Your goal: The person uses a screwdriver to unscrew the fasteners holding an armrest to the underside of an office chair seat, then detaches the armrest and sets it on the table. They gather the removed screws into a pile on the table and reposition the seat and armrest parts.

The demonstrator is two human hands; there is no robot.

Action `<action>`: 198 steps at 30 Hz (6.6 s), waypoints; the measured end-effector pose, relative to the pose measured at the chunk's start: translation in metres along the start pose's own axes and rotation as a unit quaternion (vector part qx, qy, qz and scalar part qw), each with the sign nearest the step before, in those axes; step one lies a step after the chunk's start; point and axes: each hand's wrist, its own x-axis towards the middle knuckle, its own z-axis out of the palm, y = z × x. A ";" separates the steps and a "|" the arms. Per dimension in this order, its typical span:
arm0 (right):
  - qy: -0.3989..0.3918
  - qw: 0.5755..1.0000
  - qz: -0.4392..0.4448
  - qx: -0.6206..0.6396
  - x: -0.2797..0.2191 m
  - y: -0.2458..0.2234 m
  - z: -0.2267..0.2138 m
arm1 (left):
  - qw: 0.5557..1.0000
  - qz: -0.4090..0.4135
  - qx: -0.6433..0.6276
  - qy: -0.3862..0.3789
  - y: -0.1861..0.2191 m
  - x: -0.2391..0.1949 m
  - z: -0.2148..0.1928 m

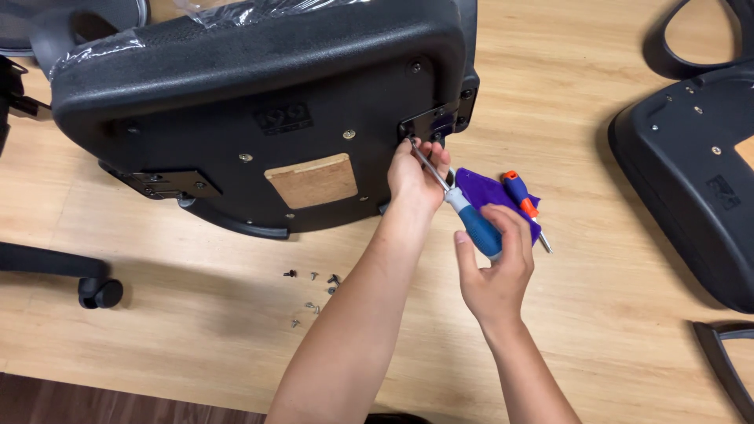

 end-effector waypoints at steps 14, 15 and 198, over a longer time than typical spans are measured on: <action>-0.037 0.992 0.102 0.067 -0.058 0.009 0.014 | 0.966 0.130 0.210 0.082 0.064 -0.012 -0.146; -0.064 0.987 0.125 0.077 -0.065 0.005 0.018 | 0.948 0.140 0.262 0.115 0.079 -0.016 -0.173; -0.036 0.914 0.352 0.199 -0.037 0.082 -0.009 | 0.979 0.060 0.192 0.036 -0.026 0.005 -0.036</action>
